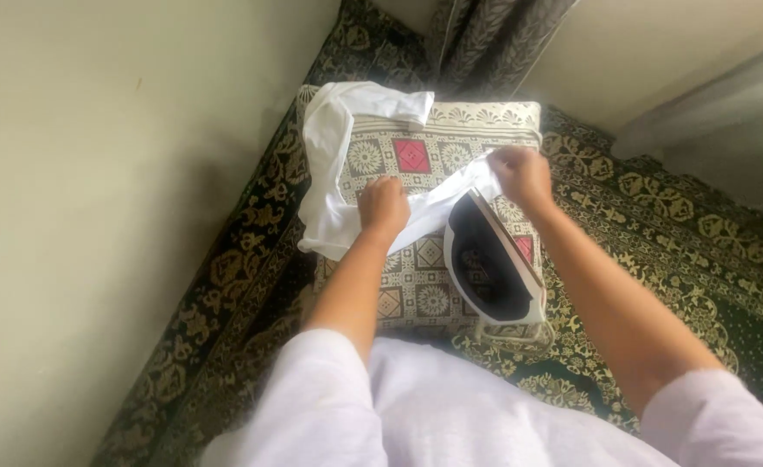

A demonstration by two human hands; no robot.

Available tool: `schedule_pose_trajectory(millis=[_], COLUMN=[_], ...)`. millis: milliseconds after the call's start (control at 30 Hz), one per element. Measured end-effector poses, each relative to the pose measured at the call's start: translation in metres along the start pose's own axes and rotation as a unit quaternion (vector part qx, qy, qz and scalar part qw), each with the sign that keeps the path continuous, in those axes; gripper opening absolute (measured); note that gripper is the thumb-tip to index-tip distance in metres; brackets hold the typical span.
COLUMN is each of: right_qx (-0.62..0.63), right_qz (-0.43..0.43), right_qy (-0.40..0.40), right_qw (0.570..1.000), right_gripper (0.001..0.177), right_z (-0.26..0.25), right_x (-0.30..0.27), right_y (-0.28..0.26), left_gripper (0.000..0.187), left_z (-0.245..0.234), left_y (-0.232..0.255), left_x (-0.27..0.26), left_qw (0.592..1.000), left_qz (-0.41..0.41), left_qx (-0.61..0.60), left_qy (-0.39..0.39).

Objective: Ironing a white garment on a cushion placed on the floor.

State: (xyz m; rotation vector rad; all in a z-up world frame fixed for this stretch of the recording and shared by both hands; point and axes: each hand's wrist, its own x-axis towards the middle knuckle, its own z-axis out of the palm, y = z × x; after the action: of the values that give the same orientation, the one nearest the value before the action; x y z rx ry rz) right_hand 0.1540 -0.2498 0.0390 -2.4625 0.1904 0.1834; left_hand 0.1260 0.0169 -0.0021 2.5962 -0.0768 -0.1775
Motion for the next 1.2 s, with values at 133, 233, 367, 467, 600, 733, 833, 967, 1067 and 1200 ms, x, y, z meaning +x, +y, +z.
schedule_pose_trajectory(millis=[133,233,367,467,600,733,833,967,1067,1200], right_qx=[-0.006,0.034,0.11,0.077,0.095,0.173,0.199,0.231,0.249,0.209], right_qz=[0.096,0.152,0.217,0.172,0.167,0.101,0.086,0.172,0.163,0.165], right_qy=[0.0,-0.01,-0.091,-0.058,-0.009,0.041,0.05,-0.069,-0.123,-0.105], right_qw=[0.995,0.988,0.966,0.98,0.981,0.979,0.975,0.955,0.947,0.958], right_gripper=[0.017,0.025,0.032,0.025,0.022,0.025,0.026,0.027,0.026,0.022], right_z=[0.011,0.029,0.056,0.058,0.056,0.063,0.054,0.037,0.042,0.042], right_x=[0.042,0.068,0.086,0.094,0.093,0.091,0.077,0.055,0.052,0.05], right_y=[0.029,0.051,0.092,0.113,0.111,0.116,0.109,0.097,0.107,0.106], left_gripper=[0.014,0.015,0.014,0.009,0.016,0.01,0.006,0.008,0.009,0.009], left_z=[0.04,0.047,0.053,0.055,0.048,0.052,0.048,0.049,0.052,0.059], left_y=[0.002,0.006,0.005,0.001,0.001,-0.001,0.0,-0.001,-0.001,-0.006], left_x=[0.012,0.014,0.007,0.01,0.019,0.029,0.027,0.028,0.028,0.027], left_qw=[0.998,0.997,0.991,0.993,0.989,0.969,0.964,0.96,0.957,0.96], left_qz=[-0.044,-0.072,-0.117,-0.103,-0.124,-0.203,-0.23,-0.246,-0.255,-0.249], left_qx=[-0.004,0.033,0.059,0.047,0.01,-0.057,-0.082,-0.084,-0.087,-0.08], left_qy=[0.032,0.025,0.008,0.017,0.078,0.13,0.103,0.105,0.111,0.101])
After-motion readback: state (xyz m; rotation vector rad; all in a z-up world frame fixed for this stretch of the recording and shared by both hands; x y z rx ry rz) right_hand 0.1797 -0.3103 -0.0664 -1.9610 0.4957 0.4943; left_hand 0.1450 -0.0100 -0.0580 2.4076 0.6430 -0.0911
